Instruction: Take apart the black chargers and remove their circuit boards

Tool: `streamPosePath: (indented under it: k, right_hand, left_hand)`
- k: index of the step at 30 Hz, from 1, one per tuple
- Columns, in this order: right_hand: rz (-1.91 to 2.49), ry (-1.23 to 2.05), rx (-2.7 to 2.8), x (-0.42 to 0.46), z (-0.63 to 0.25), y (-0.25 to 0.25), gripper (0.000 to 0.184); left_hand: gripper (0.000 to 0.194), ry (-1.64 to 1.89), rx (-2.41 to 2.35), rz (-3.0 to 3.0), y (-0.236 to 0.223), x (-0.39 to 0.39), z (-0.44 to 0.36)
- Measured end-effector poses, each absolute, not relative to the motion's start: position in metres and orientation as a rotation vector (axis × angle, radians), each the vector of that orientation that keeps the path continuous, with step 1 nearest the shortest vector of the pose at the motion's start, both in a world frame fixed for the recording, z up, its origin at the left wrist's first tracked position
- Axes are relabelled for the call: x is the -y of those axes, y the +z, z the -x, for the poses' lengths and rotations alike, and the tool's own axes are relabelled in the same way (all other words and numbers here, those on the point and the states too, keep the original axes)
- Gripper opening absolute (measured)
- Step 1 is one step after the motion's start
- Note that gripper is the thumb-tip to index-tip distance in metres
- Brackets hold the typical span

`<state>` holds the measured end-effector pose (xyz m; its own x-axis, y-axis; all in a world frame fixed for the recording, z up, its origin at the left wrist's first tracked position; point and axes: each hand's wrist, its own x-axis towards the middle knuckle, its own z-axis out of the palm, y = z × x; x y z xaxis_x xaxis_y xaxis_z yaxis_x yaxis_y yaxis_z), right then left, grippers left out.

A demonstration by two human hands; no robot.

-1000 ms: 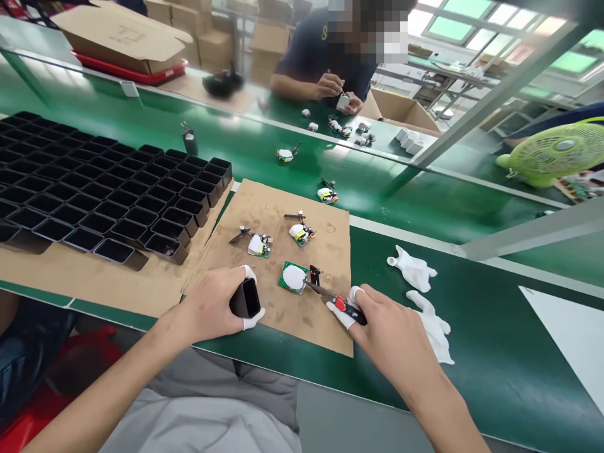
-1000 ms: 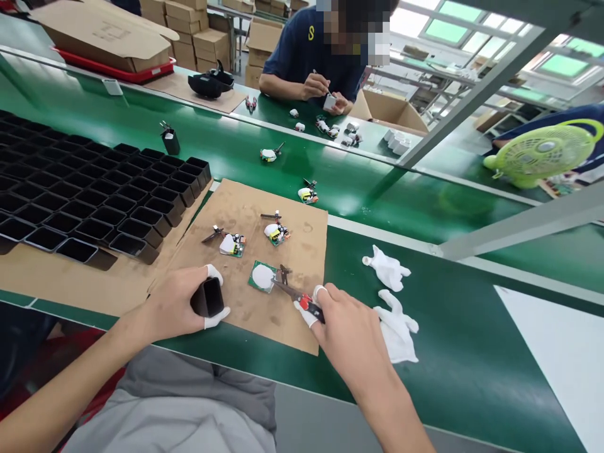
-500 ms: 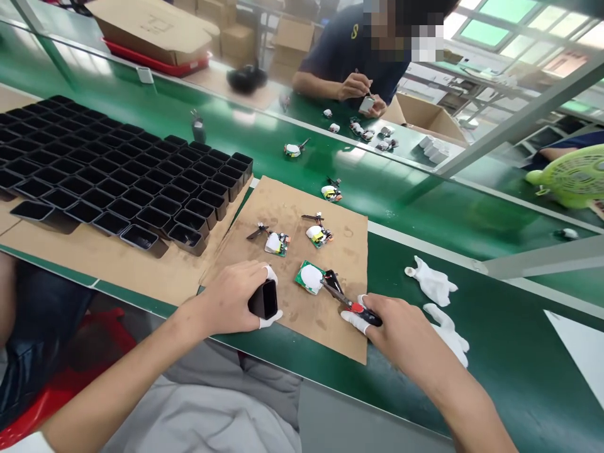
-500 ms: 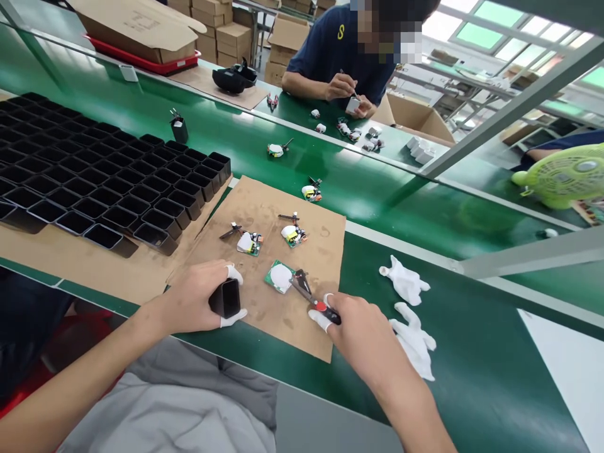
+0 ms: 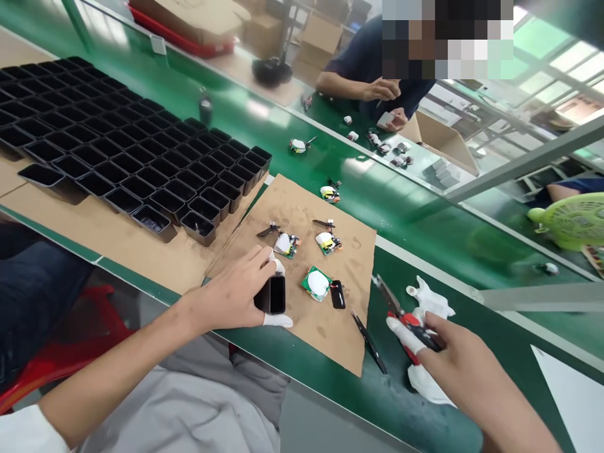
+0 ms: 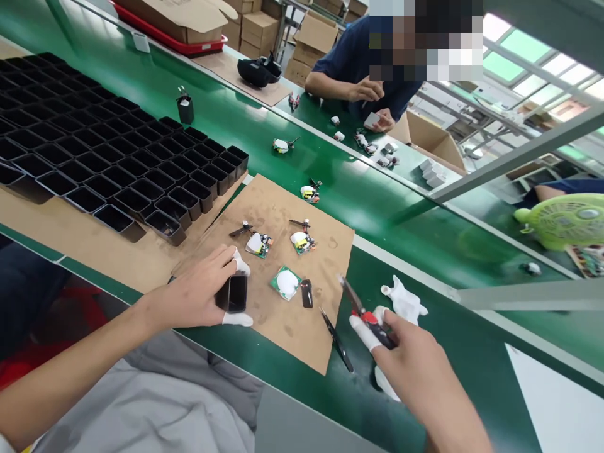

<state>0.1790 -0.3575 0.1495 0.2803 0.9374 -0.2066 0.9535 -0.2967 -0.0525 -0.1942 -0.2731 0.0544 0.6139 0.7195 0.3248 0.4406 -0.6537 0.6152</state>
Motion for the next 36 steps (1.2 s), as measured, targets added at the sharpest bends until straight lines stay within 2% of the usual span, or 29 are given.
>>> streamPosePath:
  k: [3, 6, 11, 13, 15, 17, 19, 21, 24, 26, 28, 32, 36]
  right_hand:
    - [-2.517, -0.076, -1.558, 0.331, -0.169, 0.126, 0.017]
    - [-2.568, 0.027, -1.597, 0.309, -0.158, 0.104, 0.014]
    - [-2.706, -0.084, -1.892, 0.311, -0.160, 0.088, 0.041]
    - [-2.687, -0.024, -2.082, 0.318, -0.155, 0.091, 0.040]
    - [-2.546, -0.036, -2.355, 0.322, -0.141, 0.099, 0.032]
    - [-2.281, -0.227, -2.566, 0.320, -0.120, 0.106, 0.027]
    - [-2.035, -0.344, -2.589, 0.311, -0.098, 0.112, 0.036]
    - [-1.898, -0.273, -2.570, 0.299, -0.083, 0.115, 0.045]
    - [-1.843, -0.239, -2.559, 0.286, -0.077, 0.119, 0.030]
    - [-1.962, -0.366, -2.592, 0.286, -0.083, 0.123, 0.023]
    - [-2.184, -0.605, -2.641, 0.289, -0.093, 0.127, 0.025]
    - [-2.503, -1.207, -2.730, 0.294, -0.110, 0.118, 0.042]
    - [-2.493, -1.710, -2.718, 0.289, -0.108, 0.090, 0.054]
  left_hand:
    - [0.056, 0.712, -0.938, -2.197, 0.058, 0.275, 0.201]
    - [0.049, 0.699, -1.017, -2.111, 0.058, 0.280, 0.208]
    - [0.048, 0.767, -1.106, -2.150, 0.051, 0.283, 0.210]
    - [0.053, 0.769, -1.128, -2.167, 0.050, 0.282, 0.206]
    - [0.055, 0.757, -1.145, -2.151, 0.054, 0.280, 0.202]
    - [0.050, 0.717, -1.123, -2.130, 0.062, 0.274, 0.198]
    - [0.044, 0.656, -1.058, -2.150, 0.072, 0.266, 0.194]
    - [0.041, 0.617, -0.967, -2.195, 0.080, 0.256, 0.189]
    - [0.044, 0.640, -0.880, -2.224, 0.083, 0.243, 0.183]
    - [0.048, 0.667, -0.861, -2.227, 0.079, 0.239, 0.181]
    - [0.053, 0.696, -0.849, -2.256, 0.072, 0.238, 0.181]
    - [0.053, 0.796, -0.838, -2.398, 0.057, 0.241, 0.184]
    - [0.046, 0.876, -0.859, -2.497, 0.046, 0.242, 0.186]
